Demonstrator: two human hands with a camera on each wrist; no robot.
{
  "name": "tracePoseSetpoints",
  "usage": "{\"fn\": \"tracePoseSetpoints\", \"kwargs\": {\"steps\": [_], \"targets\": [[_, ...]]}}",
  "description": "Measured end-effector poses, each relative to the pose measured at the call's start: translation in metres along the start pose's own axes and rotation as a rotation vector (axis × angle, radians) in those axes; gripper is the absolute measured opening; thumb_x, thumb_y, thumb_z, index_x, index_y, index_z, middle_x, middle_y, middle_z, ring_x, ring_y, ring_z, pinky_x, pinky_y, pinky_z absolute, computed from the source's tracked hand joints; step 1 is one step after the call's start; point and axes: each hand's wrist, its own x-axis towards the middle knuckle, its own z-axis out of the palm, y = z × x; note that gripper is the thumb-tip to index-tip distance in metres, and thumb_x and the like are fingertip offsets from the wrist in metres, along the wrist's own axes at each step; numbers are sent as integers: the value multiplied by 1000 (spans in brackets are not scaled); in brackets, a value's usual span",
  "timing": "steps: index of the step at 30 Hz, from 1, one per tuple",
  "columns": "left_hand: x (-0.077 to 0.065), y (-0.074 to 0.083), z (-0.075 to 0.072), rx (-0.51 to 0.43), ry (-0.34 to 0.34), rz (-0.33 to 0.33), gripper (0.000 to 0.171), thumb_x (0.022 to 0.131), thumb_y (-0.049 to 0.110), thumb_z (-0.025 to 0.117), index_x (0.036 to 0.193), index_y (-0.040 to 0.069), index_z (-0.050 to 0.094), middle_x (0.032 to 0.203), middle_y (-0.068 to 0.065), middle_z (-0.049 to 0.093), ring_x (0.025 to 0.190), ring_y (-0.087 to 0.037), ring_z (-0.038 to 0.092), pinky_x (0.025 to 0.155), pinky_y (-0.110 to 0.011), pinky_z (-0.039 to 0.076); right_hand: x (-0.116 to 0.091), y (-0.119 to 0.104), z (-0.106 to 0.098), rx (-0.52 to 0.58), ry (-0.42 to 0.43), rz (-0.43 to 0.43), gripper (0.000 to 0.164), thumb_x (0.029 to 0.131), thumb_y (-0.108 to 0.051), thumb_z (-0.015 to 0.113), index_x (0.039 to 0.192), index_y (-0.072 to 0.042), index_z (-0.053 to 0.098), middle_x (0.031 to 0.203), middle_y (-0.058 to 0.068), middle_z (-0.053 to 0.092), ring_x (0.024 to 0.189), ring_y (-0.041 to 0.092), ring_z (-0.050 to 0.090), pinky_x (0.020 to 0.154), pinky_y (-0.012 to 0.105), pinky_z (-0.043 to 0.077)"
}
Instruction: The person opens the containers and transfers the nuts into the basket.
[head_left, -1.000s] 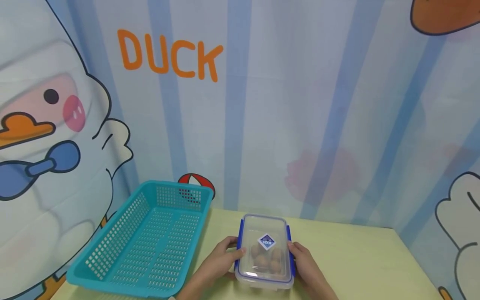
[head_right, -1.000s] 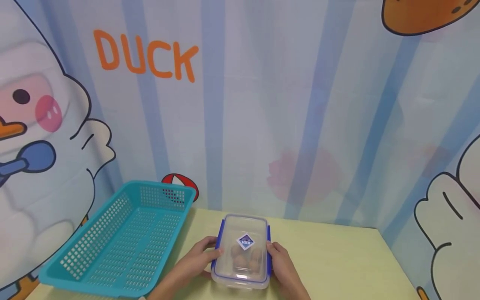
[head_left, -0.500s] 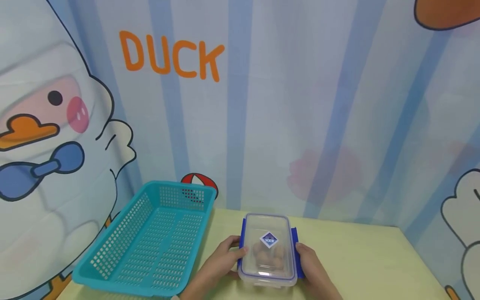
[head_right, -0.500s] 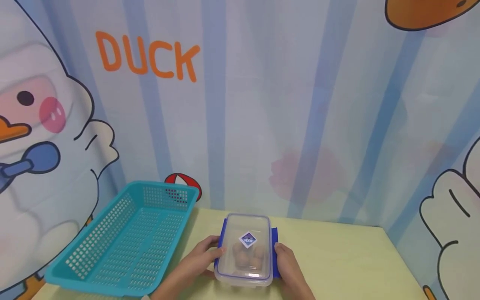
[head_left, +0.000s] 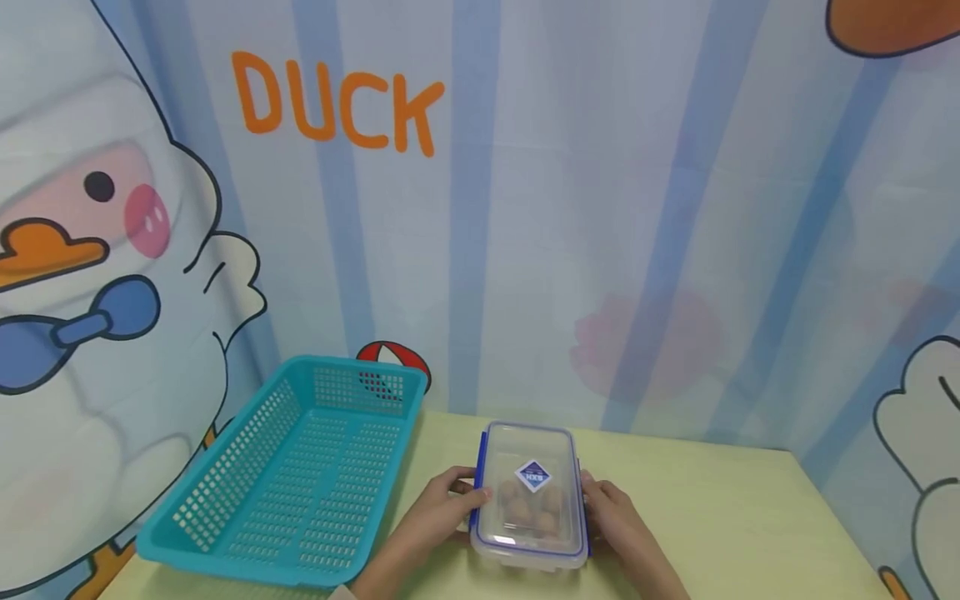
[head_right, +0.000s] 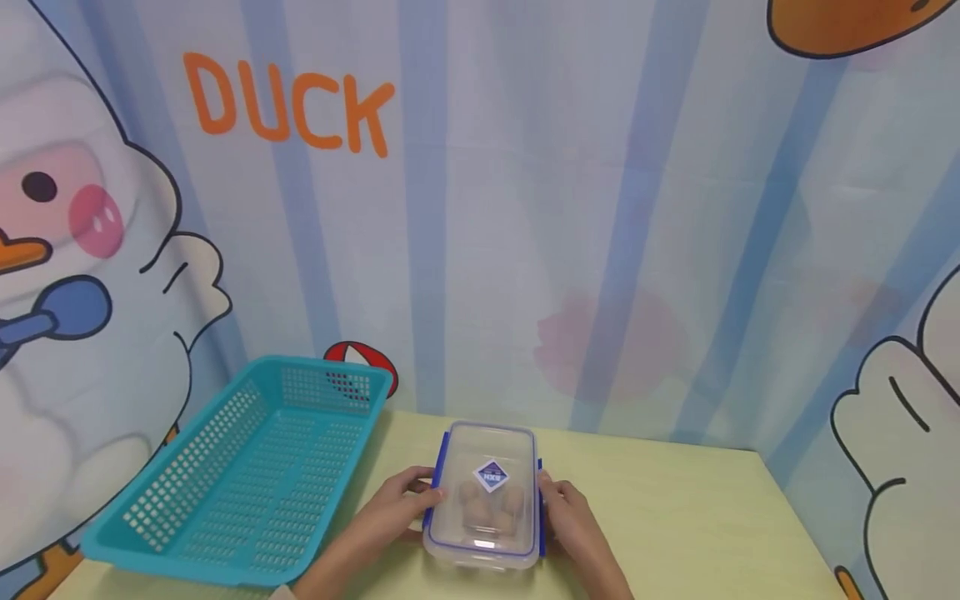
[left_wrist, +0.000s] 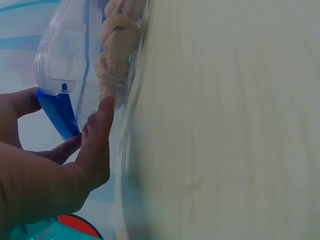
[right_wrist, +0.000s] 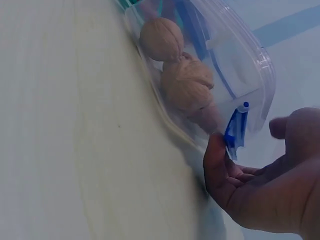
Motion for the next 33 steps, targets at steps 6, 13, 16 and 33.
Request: {"fn": "tracePoseSetpoints", "kwargs": {"steps": [6, 13, 16, 33], "targets": [[-1, 3, 4, -2, 52, 28, 52, 105, 33, 66, 141, -4, 56, 111, -14, 60, 88, -23, 66, 68, -38, 64, -5, -6, -1, -87, -29, -38, 94, 101, -67, 58, 155, 7, 37, 114, 21, 64, 85, 26, 70, 66, 43, 63], [5, 5, 15, 52, 131, 32, 49, 105, 38, 66, 131, -4, 61, 106, -12, 62, 85, -21, 65, 62, -34, 62, -8, -6, -5, -111, -61, -63, 92, 99, -54, 72, 162, 1, 32, 104, 16, 63, 77, 26, 70, 62, 43, 63], [10, 6, 19, 75, 155, 7, 50, 105, 41, 66, 126, -4, 62, 104, -12, 64, 84, -21, 66, 63, -34, 62, -10, -6, -9, -112, -73, -61, 89, 99, -51, 73, 161, 0, 34, 105, 17, 63, 79, 26, 70, 63, 43, 63], [28, -4, 20, -146, -35, -69, 36, 109, 41, 57, 113, 5, 58, 97, -6, 61, 79, -17, 59, 60, -28, 55, -15, -12, -19, -361, 2, -243, 68, 96, -42, 79, 143, 3, 60, 80, 6, 61, 70, 18, 54, 59, 30, 45]]}}
